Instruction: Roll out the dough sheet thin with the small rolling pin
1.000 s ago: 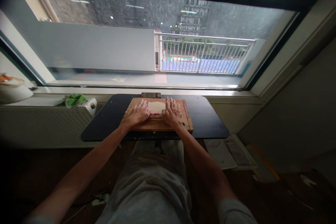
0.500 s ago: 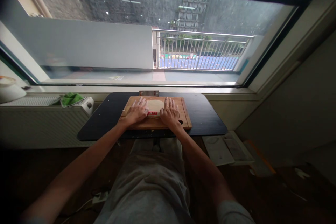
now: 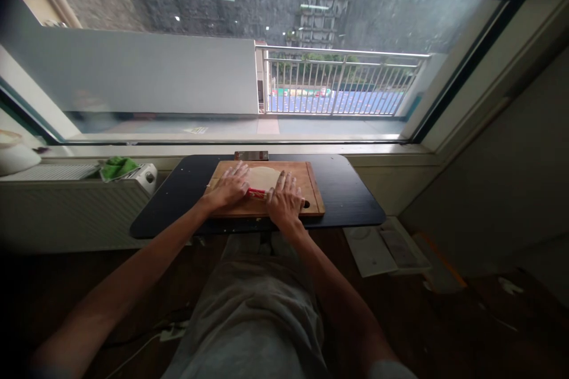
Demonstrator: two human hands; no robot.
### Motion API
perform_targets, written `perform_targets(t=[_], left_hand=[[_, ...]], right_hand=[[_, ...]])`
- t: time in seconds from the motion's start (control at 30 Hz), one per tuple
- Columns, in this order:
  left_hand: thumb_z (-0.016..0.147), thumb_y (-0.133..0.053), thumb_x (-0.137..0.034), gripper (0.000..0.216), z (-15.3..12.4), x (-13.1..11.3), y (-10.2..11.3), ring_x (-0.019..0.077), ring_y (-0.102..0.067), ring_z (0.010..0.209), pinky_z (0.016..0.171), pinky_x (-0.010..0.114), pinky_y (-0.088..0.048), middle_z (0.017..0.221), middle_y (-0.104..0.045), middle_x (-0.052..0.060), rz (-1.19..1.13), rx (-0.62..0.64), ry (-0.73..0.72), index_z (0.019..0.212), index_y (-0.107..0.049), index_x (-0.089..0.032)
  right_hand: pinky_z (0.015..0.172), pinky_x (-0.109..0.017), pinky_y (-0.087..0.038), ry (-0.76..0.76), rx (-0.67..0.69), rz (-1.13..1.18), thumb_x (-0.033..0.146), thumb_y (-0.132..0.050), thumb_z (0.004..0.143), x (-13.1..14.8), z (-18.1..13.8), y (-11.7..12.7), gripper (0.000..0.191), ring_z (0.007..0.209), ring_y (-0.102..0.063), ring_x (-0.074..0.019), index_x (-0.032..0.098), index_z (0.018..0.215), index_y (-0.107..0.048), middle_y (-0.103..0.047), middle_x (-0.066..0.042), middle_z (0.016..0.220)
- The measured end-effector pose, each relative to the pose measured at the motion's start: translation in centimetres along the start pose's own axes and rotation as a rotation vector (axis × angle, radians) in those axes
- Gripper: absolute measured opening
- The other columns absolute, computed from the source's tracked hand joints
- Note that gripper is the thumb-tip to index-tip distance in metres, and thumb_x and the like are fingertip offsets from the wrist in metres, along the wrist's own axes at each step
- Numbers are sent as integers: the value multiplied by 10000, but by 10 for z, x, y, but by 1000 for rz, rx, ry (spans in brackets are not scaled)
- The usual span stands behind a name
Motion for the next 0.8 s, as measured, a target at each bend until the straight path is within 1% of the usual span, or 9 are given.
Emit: perform_targets(t=[0.13, 0.2, 0.27, 0.37, 0.43, 0.5, 0.57, 0.63, 0.8], left_hand=[[1078, -372, -273, 713, 20, 0, 3, 314, -205, 1785, 1436, 542, -226, 1869, -364, 151, -2, 29, 16, 1773, -430, -123], [1068, -379, -260, 728, 25, -1, 5, 321, -214, 1782, 1432, 553, -232, 1860, -379, 162, -21, 50, 41, 1780, -411, -113], [1066, -375, -256, 732, 22, -2, 5, 326, -232, 1777, 1425, 557, -250, 1857, -383, 165, -45, 63, 58, 1783, -404, -109], [1094, -345, -292, 721, 7, -4, 3, 325, -258, 1769, 1424, 543, -260, 1866, -355, 174, -69, 50, 74, 1783, -389, -84], [1109, -328, -306, 723, -4, -5, -1, 315, -265, 1768, 1428, 523, -257, 1872, -340, 172, -72, 33, 102, 1792, -359, -70], [1113, -325, -298, 728, -11, -6, -4, 306, -272, 1766, 1426, 509, -269, 1877, -335, 160, -74, 11, 131, 1808, -325, -82], [1108, -338, -290, 734, -14, -7, -7, 306, -281, 1763, 1421, 508, -285, 1876, -339, 149, -76, -17, 149, 1819, -309, -106], [1106, -352, -302, 737, -12, -8, -8, 319, -279, 1763, 1419, 528, -287, 1872, -345, 159, -72, -35, 160, 1815, -319, -103], [1096, -334, -297, 742, 2, -10, 3, 358, -239, 1772, 1413, 587, -276, 1869, -323, 220, -59, 13, 159, 1783, -344, -18]], right_hand=[[1280, -554, -457, -19, 64, -24, 321, -354, 1146, -2, 22, 2, 831, 1673, -445, -408, 103, 1854, 21, -354, -253, 1841], [1283, -558, -456, -17, 100, -37, 324, -359, 1144, -4, 29, 3, 832, 1674, -445, -401, 107, 1856, 14, -353, -250, 1842], [1291, -566, -447, 0, 109, -40, 327, -355, 1149, -5, 27, 4, 822, 1678, -439, -394, 118, 1859, 3, -361, -243, 1842], [1318, -575, -410, 33, 76, -24, 323, -328, 1166, -4, 11, 5, 781, 1693, -413, -381, 124, 1864, -38, -377, -231, 1841], [1345, -583, -368, 57, 50, -5, 317, -313, 1176, -4, 1, 6, 753, 1698, -404, -377, 112, 1863, -84, -386, -228, 1839], [1365, -586, -331, 80, 47, 14, 314, -320, 1179, -4, -4, 7, 735, 1696, -405, -379, 94, 1857, -145, -395, -230, 1835], [1368, -584, -322, 93, 62, 30, 321, -338, 1177, -6, -2, 7, 724, 1693, -409, -384, 85, 1848, -205, -410, -231, 1828], [1362, -586, -331, 94, 74, 41, 324, -351, 1173, -7, 5, 5, 719, 1692, -408, -384, 98, 1845, -236, -432, -221, 1820], [1309, -594, -397, 65, 87, 63, 334, -374, 1157, -11, 30, -1, 743, 1658, -457, -398, 157, 1860, -213, -508, -204, 1779]])
Point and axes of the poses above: each hand's wrist, its own z-axis towards the middle knuckle, its own y-axis out of the back of the hand, x = y × z, the point moved 1 cm from there along z, towards the middle knuckle
